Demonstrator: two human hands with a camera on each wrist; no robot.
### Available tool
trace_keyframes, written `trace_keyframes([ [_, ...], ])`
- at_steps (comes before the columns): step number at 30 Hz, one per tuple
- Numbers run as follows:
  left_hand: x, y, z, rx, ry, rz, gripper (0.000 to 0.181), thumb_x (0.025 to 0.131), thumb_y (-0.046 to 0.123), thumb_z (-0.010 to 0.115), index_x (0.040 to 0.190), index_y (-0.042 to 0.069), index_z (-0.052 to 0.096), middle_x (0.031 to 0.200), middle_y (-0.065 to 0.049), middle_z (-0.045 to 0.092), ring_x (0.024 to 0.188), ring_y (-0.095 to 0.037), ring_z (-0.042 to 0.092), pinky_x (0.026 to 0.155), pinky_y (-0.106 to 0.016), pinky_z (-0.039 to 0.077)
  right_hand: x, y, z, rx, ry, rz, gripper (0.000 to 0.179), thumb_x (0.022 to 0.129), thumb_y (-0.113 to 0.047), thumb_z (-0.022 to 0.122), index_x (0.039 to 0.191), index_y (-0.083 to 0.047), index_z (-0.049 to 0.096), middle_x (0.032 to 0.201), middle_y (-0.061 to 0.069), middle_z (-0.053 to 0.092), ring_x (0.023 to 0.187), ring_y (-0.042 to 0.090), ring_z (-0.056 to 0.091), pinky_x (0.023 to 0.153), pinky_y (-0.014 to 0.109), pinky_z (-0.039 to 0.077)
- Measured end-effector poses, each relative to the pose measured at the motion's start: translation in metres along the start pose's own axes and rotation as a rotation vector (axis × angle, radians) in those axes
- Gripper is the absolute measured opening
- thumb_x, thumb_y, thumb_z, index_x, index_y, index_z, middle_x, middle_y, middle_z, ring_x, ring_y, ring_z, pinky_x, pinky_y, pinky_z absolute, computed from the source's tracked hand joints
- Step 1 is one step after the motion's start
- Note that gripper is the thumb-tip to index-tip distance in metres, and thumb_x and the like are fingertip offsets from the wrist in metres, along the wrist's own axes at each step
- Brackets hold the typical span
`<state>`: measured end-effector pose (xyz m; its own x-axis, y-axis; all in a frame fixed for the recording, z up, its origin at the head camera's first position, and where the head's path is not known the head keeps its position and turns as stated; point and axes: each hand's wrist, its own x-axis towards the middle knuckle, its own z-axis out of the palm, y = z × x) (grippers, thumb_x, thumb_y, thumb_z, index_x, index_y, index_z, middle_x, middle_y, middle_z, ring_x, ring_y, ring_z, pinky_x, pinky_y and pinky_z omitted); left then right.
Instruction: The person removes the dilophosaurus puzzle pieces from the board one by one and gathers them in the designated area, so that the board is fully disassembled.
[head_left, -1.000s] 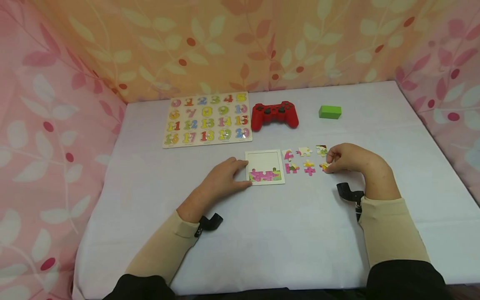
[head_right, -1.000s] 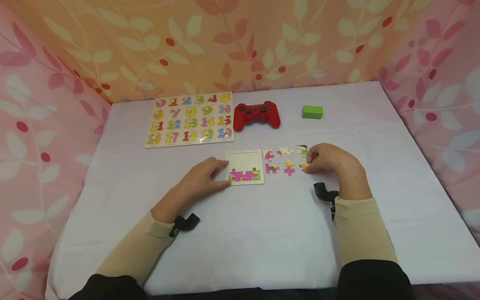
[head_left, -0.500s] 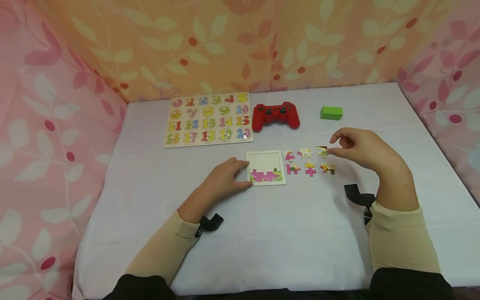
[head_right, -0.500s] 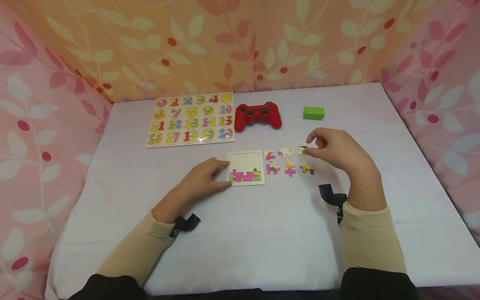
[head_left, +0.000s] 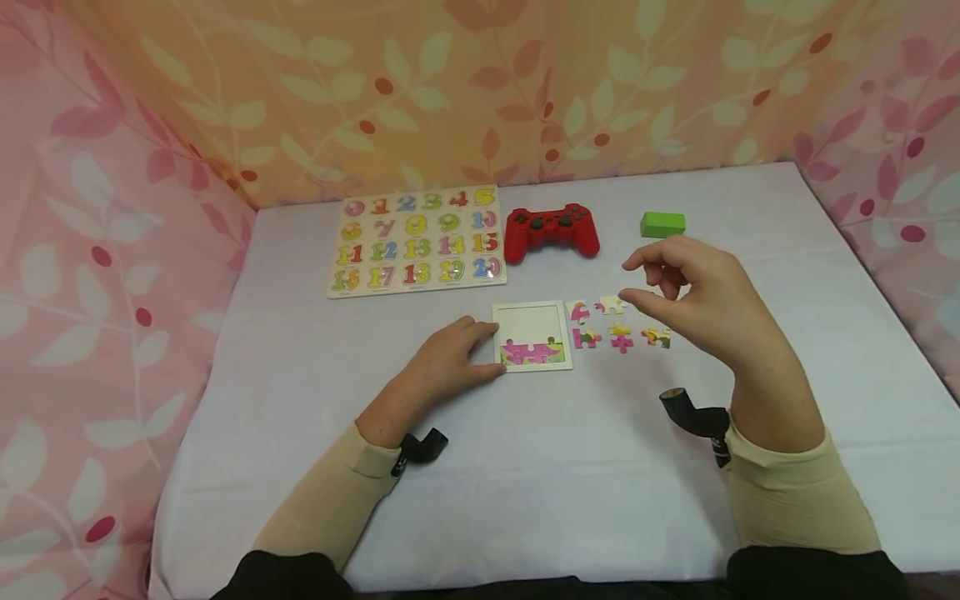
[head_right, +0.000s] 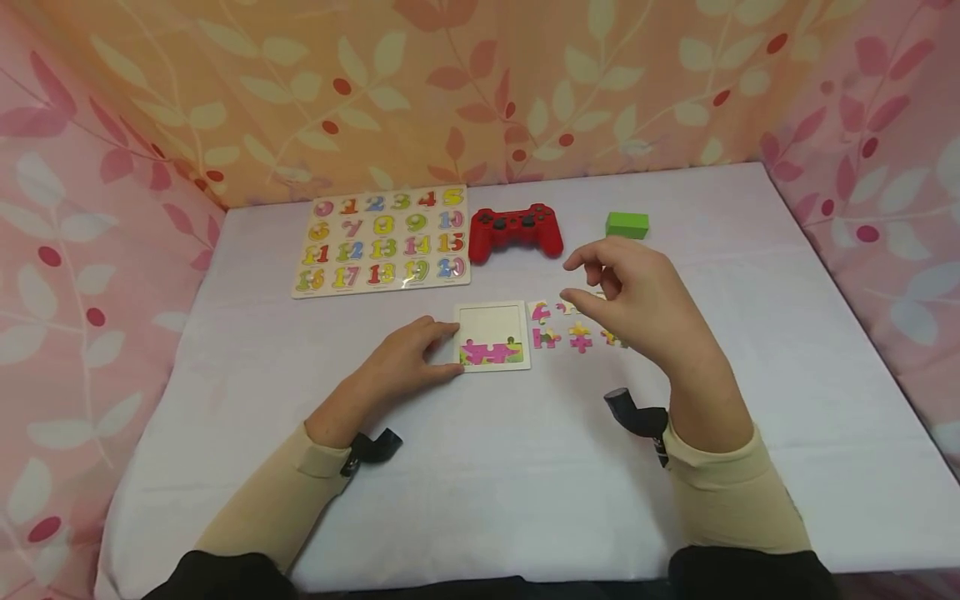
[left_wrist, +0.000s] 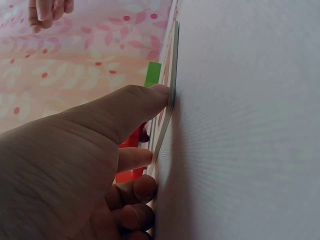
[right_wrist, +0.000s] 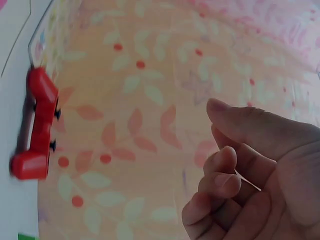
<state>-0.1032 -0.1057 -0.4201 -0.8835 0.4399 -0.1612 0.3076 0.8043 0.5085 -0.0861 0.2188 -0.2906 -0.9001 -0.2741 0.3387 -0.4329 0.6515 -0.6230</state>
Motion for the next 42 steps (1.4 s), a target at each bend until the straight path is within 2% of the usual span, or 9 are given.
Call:
trace_keyframes([
  [6, 0.001, -0.001, 0.001, -0.001, 0.005, 0.007, 0.071, 0.087, 0.045, 0.080, 0.148, 0.016, 0.056, 0.098, 0.004, 0.055, 0.090, -0.014, 0.052, 0.073, -0.031, 0.046, 0.002, -0.020, 0.018, 0.040, -0.026, -0.063, 0.031, 0.082, -0.004, 0.086, 0.110, -0.010, 0.074, 0.089, -0.003, 0.056, 0.074, 0.013, 0.050, 0.063, 0.021, 0.040],
  [13, 0.000, -0.001, 0.001, 0.004, 0.000, 0.008, 0.072, 0.087, 0.046, 0.080, 0.149, 0.015, 0.056, 0.102, 0.004, 0.056, 0.091, -0.014, 0.051, 0.074, -0.031, 0.046, 0.008, -0.036, 0.050, 0.094, -0.128, -0.088, 0.033, 0.085, -0.010, 0.085, 0.115, -0.012, 0.074, 0.093, -0.002, 0.058, 0.074, 0.014, 0.051, 0.064, 0.025, 0.043],
  [18, 0.000, 0.000, 0.000, 0.008, -0.004, 0.015, 0.073, 0.087, 0.046, 0.080, 0.149, 0.014, 0.056, 0.104, 0.003, 0.057, 0.091, -0.015, 0.051, 0.075, -0.031, 0.046, 0.011, -0.041, 0.080, 0.086, -0.255, -0.044, 0.037, 0.087, -0.018, 0.084, 0.120, -0.010, 0.072, 0.093, -0.002, 0.059, 0.074, 0.015, 0.053, 0.064, 0.031, 0.045],
  [23, 0.000, -0.001, -0.002, 0.013, 0.002, 0.027, 0.073, 0.087, 0.048, 0.080, 0.147, 0.014, 0.057, 0.103, 0.002, 0.057, 0.089, -0.015, 0.052, 0.074, -0.031, 0.046, 0.015, -0.034, 0.111, 0.057, -0.444, 0.072, 0.046, 0.088, -0.021, 0.083, 0.129, -0.007, 0.070, 0.095, 0.002, 0.062, 0.079, 0.017, 0.056, 0.068, 0.034, 0.048],
  [26, 0.000, -0.001, -0.003, 0.015, 0.002, 0.034, 0.073, 0.086, 0.048, 0.080, 0.146, 0.013, 0.058, 0.100, 0.002, 0.055, 0.088, -0.015, 0.051, 0.073, -0.031, 0.046, 0.016, -0.026, 0.129, -0.006, -0.548, 0.135, 0.053, 0.088, -0.023, 0.083, 0.135, -0.005, 0.066, 0.095, 0.005, 0.063, 0.086, 0.019, 0.057, 0.072, 0.034, 0.049],
  [30, 0.001, -0.002, -0.002, 0.020, 0.005, 0.044, 0.073, 0.087, 0.048, 0.080, 0.147, 0.012, 0.058, 0.099, 0.001, 0.055, 0.087, -0.015, 0.051, 0.072, -0.030, 0.045, 0.015, -0.016, 0.145, -0.114, -0.625, 0.162, 0.062, 0.090, -0.026, 0.081, 0.142, -0.002, 0.059, 0.099, 0.007, 0.061, 0.091, 0.022, 0.056, 0.075, 0.035, 0.048],
  [35, 0.002, -0.003, -0.002, 0.023, 0.000, 0.045, 0.074, 0.087, 0.048, 0.080, 0.147, 0.012, 0.057, 0.099, 0.002, 0.055, 0.086, -0.015, 0.051, 0.072, -0.030, 0.044, 0.015, -0.007, 0.154, -0.153, -0.638, 0.144, 0.057, 0.090, -0.023, 0.081, 0.140, -0.001, 0.062, 0.098, 0.006, 0.063, 0.091, 0.022, 0.057, 0.078, 0.037, 0.049],
  [39, 0.002, -0.003, -0.003, 0.019, -0.005, 0.044, 0.075, 0.087, 0.048, 0.081, 0.148, 0.012, 0.057, 0.101, 0.002, 0.055, 0.088, -0.015, 0.051, 0.073, -0.030, 0.045, 0.017, -0.001, 0.158, -0.095, -0.613, 0.147, 0.047, 0.088, -0.019, 0.083, 0.130, -0.004, 0.068, 0.091, 0.003, 0.063, 0.088, 0.021, 0.058, 0.077, 0.036, 0.049],
  [42, 0.002, -0.003, -0.002, 0.014, -0.008, 0.041, 0.075, 0.086, 0.047, 0.081, 0.148, 0.012, 0.057, 0.102, 0.002, 0.056, 0.089, -0.015, 0.051, 0.074, -0.030, 0.045, 0.018, 0.003, 0.160, -0.039, -0.600, 0.169, 0.044, 0.086, -0.018, 0.085, 0.125, -0.007, 0.066, 0.088, 0.003, 0.061, 0.085, 0.021, 0.057, 0.076, 0.035, 0.049],
])
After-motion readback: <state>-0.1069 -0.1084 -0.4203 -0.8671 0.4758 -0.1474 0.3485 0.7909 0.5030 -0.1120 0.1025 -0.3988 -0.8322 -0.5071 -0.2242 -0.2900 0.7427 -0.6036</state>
